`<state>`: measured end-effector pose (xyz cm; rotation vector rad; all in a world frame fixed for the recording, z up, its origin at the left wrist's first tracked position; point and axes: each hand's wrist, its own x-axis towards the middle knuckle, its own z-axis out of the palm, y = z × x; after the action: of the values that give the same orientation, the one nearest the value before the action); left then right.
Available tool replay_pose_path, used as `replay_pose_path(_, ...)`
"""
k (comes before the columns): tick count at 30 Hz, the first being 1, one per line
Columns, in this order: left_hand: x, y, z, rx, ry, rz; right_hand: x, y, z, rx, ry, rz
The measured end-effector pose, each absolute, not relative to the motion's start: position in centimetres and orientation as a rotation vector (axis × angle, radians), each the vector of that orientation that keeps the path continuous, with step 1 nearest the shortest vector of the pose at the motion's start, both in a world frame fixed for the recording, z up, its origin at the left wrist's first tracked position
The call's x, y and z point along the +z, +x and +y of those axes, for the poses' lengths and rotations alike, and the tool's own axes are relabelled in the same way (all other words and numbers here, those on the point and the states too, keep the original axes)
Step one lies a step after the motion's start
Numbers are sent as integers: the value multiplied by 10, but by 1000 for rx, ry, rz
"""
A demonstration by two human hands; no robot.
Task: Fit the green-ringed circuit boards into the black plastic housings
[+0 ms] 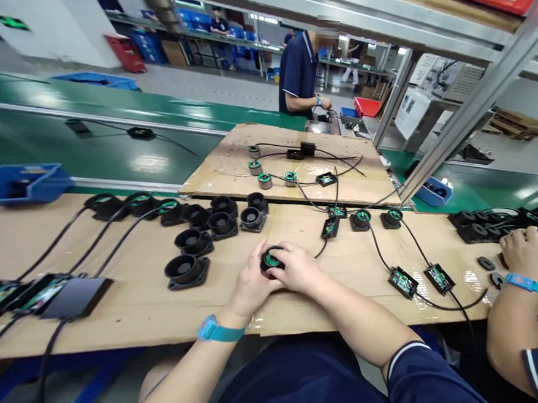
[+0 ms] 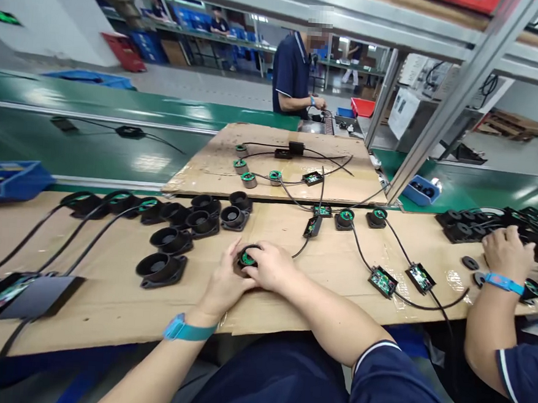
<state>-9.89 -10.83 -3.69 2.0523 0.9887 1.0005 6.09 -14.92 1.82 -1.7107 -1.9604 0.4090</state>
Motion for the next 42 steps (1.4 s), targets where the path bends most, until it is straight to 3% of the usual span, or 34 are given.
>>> replay_pose_path(8, -34, -100, -106, 1410, 1911, 859, 38, 70, -156, 150, -1585, -1771)
replay_pose_path(11, -33, -100, -104, 1481, 1874, 959, 37, 72, -154, 246, -1732, -1838)
replay_pose_path(22, -39, -103, -100, 1424, 1876, 1000, 22, 62, -153, 373, -1868, -1975)
replay_pose_path(29, -36, -101, -98, 1390, 1856, 1110, 23, 74, -156, 362, -1664, -1739)
replay_pose_path(32, -35, -101, -98, 1335, 1880, 1148, 64, 107, -167, 216, -1529, -1510)
replay_pose_path(35, -33, -95, -97, 1346, 1921, 1230, 136, 162, -190, 4, -1460, -1417)
replay_pose_path(42, -31, -78, -55, 1227, 2225, 1233, 302, 297, -268, -574, -1848, -1094)
